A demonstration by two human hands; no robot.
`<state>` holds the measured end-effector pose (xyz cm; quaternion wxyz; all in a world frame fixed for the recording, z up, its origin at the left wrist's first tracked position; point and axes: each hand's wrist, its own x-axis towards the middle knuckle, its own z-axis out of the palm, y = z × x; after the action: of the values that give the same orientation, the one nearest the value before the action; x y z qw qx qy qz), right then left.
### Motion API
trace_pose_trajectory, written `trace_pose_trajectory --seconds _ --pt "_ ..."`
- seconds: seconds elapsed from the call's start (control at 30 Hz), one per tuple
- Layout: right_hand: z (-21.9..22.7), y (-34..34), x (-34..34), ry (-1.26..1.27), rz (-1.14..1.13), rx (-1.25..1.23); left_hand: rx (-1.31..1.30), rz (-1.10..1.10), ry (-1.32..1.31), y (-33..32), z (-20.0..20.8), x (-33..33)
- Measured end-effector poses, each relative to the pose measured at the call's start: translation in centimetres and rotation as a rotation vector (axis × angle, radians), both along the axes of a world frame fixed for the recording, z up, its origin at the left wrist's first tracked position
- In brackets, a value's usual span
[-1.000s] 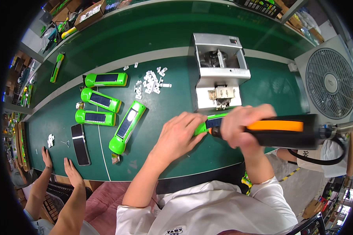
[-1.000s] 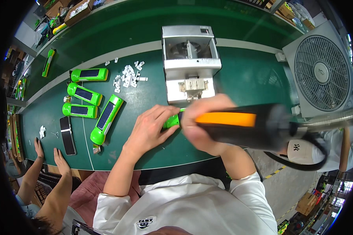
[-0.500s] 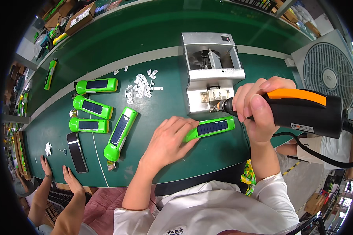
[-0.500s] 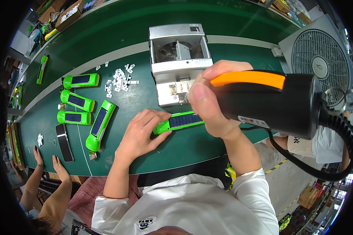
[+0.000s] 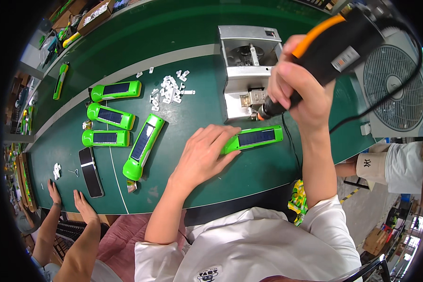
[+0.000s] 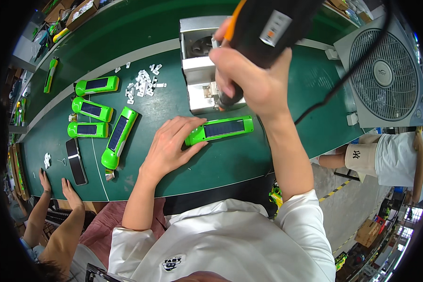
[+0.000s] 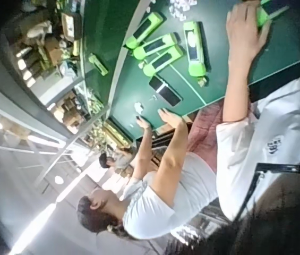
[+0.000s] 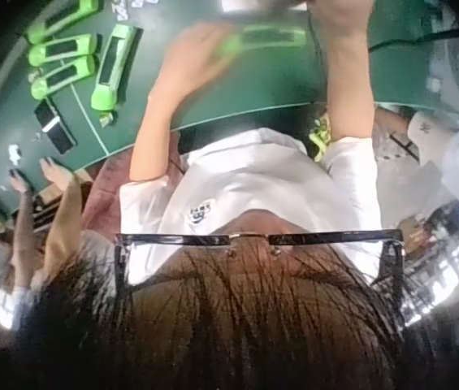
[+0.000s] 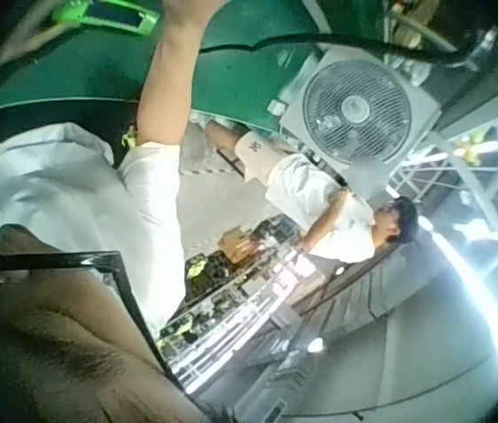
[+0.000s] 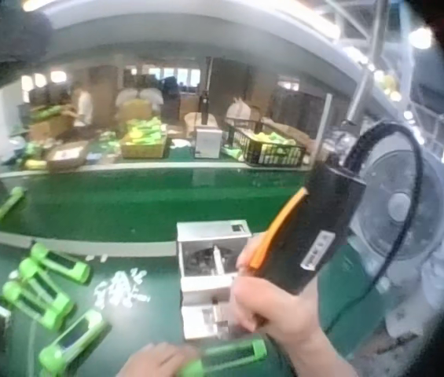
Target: The person assembles flashlights along a workbench by fitting components onto each flashlight body and fastening them with an electric screwdriver.
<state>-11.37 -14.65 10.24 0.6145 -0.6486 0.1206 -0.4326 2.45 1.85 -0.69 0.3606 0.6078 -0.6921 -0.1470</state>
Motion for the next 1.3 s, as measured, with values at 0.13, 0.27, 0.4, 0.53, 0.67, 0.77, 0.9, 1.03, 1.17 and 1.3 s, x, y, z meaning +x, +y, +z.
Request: trace_pose_trajectory --seconds 0.13,0.27,0.4,0.53,0.67,0.77,0.9,1.03,1.17,1.3 --pt "-0.5 2.3 -0.3 -0.033 0.046 -0.009 0.014 0.023 0.024 0.3 -0.5 0.0" --pt "-1.8 3.3 0.8 -0.017 0.068 -0.076 0.051 0.03 0.043 0.2 -0.8 0.2" --pt "-2.9 3.4 1.0 -0.012 0.075 -0.001 0.037 0.032 0.061 0.1 -0.8 0.1" --pt "-3.2 3.6 1.1 -0.015 0.059 0.015 0.019 0.036 0.066 0.1 -0.8 0.1" --pt "-4.0 3.7 1.2 -0.132 0.054 0.139 0.045 0.034 0.082 0.1 -0.6 0.1" --pt "-3.9 3.7 1.1 -0.165 0.071 0.13 0.0 0.022 0.084 0.1 -0.6 0.1" --pt "-3.3 3.6 0.4 -0.071 0.095 0.016 0.023 0.017 0.081 0.1 0.0 0.0" --pt "-3.2 3.8 0.2 -0.191 0.12 0.107 -0.101 0.04 0.078 -0.3 -0.4 -0.2" --pt "-2.9 4.0 0.1 -0.313 0.119 0.166 -0.207 0.036 0.054 -0.5 -0.6 -0.2" --pt "-3.1 4.0 0.0 -0.329 0.115 0.159 -0.22 0.042 0.042 -0.5 -0.8 -0.4"
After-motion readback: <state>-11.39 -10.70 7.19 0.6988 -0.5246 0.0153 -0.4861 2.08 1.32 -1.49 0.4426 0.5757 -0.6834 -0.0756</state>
